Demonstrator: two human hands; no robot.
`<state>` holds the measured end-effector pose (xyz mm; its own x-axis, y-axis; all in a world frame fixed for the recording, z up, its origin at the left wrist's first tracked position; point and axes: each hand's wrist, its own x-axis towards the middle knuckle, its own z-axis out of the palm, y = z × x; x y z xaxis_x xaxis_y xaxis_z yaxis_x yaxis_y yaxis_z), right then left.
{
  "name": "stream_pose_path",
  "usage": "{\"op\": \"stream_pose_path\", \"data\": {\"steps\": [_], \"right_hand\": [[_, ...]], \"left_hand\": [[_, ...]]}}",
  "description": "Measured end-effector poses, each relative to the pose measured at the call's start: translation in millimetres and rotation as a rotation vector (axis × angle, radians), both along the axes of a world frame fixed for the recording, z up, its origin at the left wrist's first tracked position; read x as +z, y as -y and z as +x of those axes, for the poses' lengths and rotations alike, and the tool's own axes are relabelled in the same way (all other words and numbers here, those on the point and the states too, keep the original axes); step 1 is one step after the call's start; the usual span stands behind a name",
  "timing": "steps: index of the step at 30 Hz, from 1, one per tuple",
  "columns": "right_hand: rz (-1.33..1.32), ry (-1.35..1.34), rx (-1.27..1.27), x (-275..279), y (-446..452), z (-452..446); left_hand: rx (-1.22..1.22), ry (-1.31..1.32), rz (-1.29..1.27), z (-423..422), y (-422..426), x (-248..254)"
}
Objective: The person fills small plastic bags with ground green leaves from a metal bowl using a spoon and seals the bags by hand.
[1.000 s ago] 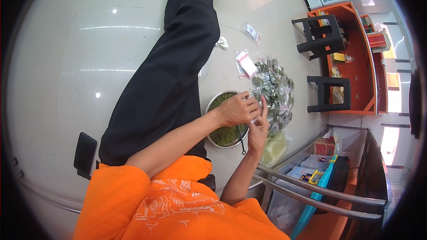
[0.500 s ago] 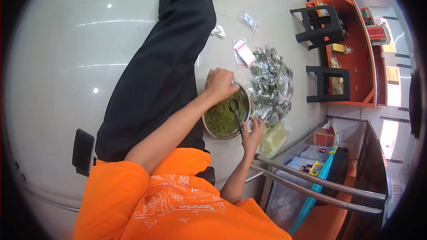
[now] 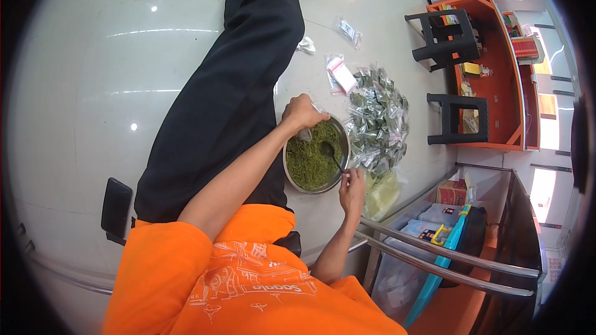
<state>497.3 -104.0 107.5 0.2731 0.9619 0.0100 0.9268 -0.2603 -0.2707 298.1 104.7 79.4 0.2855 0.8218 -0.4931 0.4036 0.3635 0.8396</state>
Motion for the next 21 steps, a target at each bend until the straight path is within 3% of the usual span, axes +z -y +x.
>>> {"op": "stream_pose_path", "data": {"steps": [2, 7, 10, 16, 21], "right_hand": [[0.082, 0.166, 0.11, 13.2, -13.7, -3.8], [0.118, 0.133, 0.067, 28.3, -49.2, -28.5], [0.137, 0.141, 0.199, 14.5, -52.9, -25.3], [-0.008, 0.176, 0.079, 5.0, -29.1, -1.4], [0.126, 0.138, -0.035, 17.1, -32.9, -2.0]], "left_hand": [[0.028, 0.106, -0.004, 0.8, 0.7, -3.1], [0.013, 0.168, -0.088, 3.4, -4.6, -9.2], [0.032, 0.201, -0.119, 3.2, -3.2, -8.7], [0.041, 0.253, -0.147, 1.1, -4.3, -5.6], [0.053, 0.27, -0.107, -0.2, -1.7, -2.3]]}}
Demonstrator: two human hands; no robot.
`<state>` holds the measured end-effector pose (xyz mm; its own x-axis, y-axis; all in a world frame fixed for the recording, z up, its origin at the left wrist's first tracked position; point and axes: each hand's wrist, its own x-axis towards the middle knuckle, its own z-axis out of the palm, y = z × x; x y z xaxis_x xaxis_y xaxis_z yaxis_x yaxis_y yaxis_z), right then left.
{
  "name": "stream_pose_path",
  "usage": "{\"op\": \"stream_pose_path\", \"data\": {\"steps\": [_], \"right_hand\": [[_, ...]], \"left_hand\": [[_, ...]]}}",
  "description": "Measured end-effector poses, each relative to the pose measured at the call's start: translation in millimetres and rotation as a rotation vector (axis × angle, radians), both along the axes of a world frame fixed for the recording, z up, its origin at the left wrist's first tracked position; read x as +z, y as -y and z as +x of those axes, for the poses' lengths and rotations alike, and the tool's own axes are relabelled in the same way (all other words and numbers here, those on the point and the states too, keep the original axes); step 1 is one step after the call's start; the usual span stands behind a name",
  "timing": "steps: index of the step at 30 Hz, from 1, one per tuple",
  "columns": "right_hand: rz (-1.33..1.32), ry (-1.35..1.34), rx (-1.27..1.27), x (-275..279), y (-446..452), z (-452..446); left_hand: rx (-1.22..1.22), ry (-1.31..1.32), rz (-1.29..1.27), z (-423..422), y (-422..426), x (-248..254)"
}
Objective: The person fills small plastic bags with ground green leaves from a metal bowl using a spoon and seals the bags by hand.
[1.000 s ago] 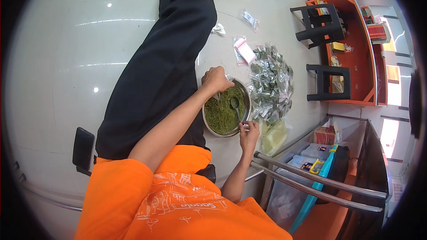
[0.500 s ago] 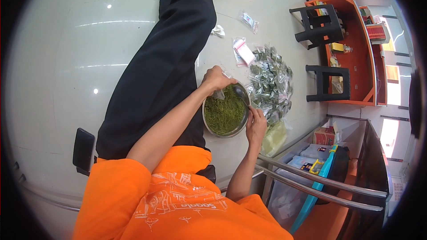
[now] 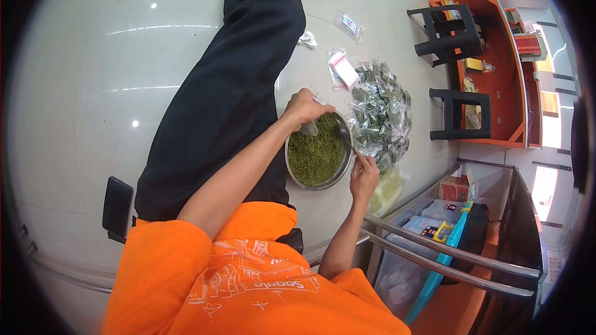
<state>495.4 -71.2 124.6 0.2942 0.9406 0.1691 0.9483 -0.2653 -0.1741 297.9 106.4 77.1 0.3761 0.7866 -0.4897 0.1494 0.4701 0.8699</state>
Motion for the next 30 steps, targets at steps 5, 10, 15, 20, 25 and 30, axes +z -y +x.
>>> {"op": "stream_pose_path", "data": {"steps": [5, 10, 15, 20, 25, 30], "right_hand": [[-0.11, 0.083, 0.041, -17.6, -5.0, -2.2], [-0.151, -0.09, 0.026, -21.5, 17.7, 0.0], [-0.122, -0.358, -0.064, -30.1, 18.1, -4.4], [-0.099, -0.973, -0.345, -33.1, 24.0, 16.0], [0.011, -1.146, -0.372, -33.6, 47.2, 25.8], [0.074, -1.204, -0.404, -42.8, 58.6, 23.8]], "left_hand": [[0.026, 0.006, 0.018, 2.9, 1.4, -7.6], [-0.033, 0.027, 0.004, -5.1, -1.3, 6.3], [-0.043, 0.093, 0.024, 1.7, -3.4, -7.6], [-0.029, 0.053, 0.031, 2.5, -3.3, -9.7], [-0.038, 0.066, -0.027, 0.9, -3.6, -7.9], [-0.05, 0.079, -0.05, 1.3, -4.4, -9.9]]}}
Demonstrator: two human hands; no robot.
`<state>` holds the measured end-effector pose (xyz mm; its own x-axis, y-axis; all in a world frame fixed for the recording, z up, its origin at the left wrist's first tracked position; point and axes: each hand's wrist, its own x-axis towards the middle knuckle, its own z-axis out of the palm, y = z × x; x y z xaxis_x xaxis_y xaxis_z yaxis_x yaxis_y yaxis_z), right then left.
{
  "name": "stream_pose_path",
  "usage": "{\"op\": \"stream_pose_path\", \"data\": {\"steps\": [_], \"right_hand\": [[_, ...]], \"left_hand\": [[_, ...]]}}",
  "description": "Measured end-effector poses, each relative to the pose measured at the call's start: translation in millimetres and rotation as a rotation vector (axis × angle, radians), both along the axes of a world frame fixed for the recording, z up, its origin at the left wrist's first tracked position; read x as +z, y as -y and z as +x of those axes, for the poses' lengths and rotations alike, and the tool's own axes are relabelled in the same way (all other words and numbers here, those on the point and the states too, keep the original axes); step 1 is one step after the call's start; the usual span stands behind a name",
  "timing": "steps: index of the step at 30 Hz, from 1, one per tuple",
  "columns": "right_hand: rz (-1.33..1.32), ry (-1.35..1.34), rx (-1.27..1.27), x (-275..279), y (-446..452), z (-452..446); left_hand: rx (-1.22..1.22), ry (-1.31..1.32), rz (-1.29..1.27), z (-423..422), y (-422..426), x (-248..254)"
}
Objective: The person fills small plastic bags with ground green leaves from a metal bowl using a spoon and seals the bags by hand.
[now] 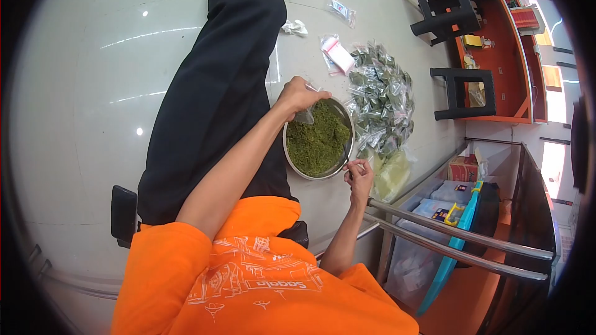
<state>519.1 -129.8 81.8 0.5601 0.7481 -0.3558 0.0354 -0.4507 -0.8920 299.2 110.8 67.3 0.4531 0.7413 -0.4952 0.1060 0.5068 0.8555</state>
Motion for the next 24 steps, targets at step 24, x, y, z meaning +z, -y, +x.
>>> {"op": "stream_pose_path", "data": {"steps": [24], "right_hand": [[0.088, 0.165, -0.045, -28.6, 22.1, 3.8]], "left_hand": [[0.005, -0.104, 0.106, 6.4, 2.1, -4.6]]}}
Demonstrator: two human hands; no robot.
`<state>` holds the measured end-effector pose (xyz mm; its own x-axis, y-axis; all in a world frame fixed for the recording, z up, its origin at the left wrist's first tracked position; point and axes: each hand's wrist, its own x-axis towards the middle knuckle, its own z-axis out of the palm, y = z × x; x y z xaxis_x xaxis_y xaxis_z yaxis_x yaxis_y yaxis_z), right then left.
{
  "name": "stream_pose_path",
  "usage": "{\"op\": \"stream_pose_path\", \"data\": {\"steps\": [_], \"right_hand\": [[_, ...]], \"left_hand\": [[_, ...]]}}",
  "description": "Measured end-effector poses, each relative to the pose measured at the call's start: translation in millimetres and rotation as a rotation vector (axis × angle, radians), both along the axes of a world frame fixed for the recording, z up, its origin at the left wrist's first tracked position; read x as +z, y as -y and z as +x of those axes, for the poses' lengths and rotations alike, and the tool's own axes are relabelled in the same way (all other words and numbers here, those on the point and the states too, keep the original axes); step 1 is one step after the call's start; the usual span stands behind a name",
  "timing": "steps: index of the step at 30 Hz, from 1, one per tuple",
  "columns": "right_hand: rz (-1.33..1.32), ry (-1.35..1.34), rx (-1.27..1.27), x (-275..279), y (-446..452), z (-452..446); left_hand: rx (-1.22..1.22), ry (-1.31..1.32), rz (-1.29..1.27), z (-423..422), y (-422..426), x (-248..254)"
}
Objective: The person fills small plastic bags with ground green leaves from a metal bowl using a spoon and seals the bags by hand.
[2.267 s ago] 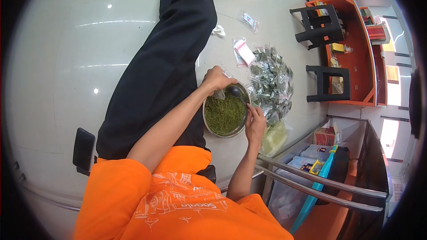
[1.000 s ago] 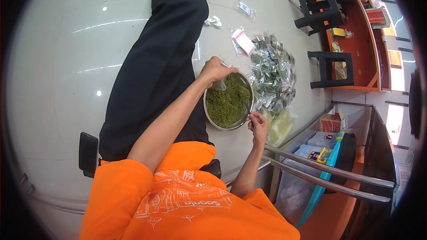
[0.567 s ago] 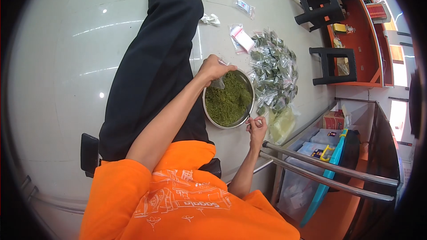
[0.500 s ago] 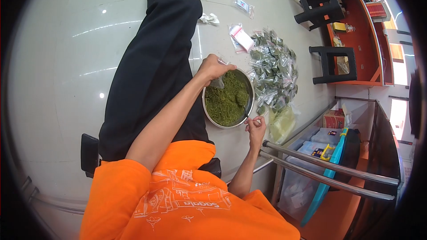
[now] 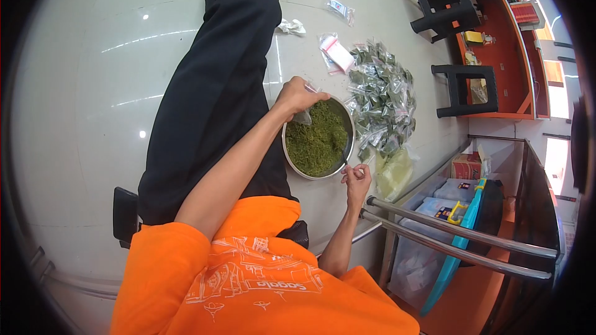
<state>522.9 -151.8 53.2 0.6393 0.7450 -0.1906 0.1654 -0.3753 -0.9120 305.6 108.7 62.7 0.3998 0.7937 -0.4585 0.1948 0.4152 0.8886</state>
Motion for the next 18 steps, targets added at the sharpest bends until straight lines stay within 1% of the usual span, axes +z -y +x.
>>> {"op": "stream_pose_path", "data": {"steps": [3, 5, 6, 8, 9, 11, 12, 13, 14, 15, 17, 18], "right_hand": [[0.029, -0.027, 0.0, -1.4, 0.9, 0.6], [-0.005, 0.025, 0.028, 1.1, 0.3, 1.4], [-0.002, 0.027, 0.028, 3.1, -0.5, 2.2], [0.055, -0.11, -0.044, 13.8, -3.3, -2.1], [0.057, -0.11, -0.047, 20.9, -4.1, -2.5], [0.077, -0.123, -0.034, 45.0, -11.0, -7.5], [0.081, -0.105, -0.022, 52.3, -12.0, -6.6], [0.082, -0.102, -0.03, 61.5, -13.5, -6.4], [0.093, -0.081, 0.025, 71.6, -15.2, -6.8], [0.104, -0.06, 0.083, 80.4, -17.4, -7.7], [0.123, -0.05, 0.106, 92.7, -20.4, -9.2], [0.1, -0.023, 0.147, 97.8, -21.7, -8.5]], "left_hand": [[-0.037, -0.024, 0.021, -8.2, 2.7, 13.0], [-0.108, -0.092, 0.188, -10.6, 5.2, 23.2], [-0.108, -0.091, 0.19, -11.3, 7.9, 27.1], [-0.066, -0.126, 0.596, -11.4, 14.5, 30.2], [-0.07, -0.125, 0.598, -10.0, 16.1, 32.2], [-0.206, -0.166, 0.864, -4.7, 19.8, 35.1], [-0.212, -0.161, 0.866, -2.7, 22.5, 35.4], [-0.273, -0.148, 0.944, -0.6, 25.7, 33.8], [-0.333, -0.134, 1.022, 1.9, 29.3, 32.3], [-0.337, -0.129, 1.024, 4.6, 32.4, 31.3], [-0.412, -0.135, 1.118, 6.1, 37.1, 31.2], [-0.41, -0.137, 1.118, 6.6, 38.2, 31.2]]}}
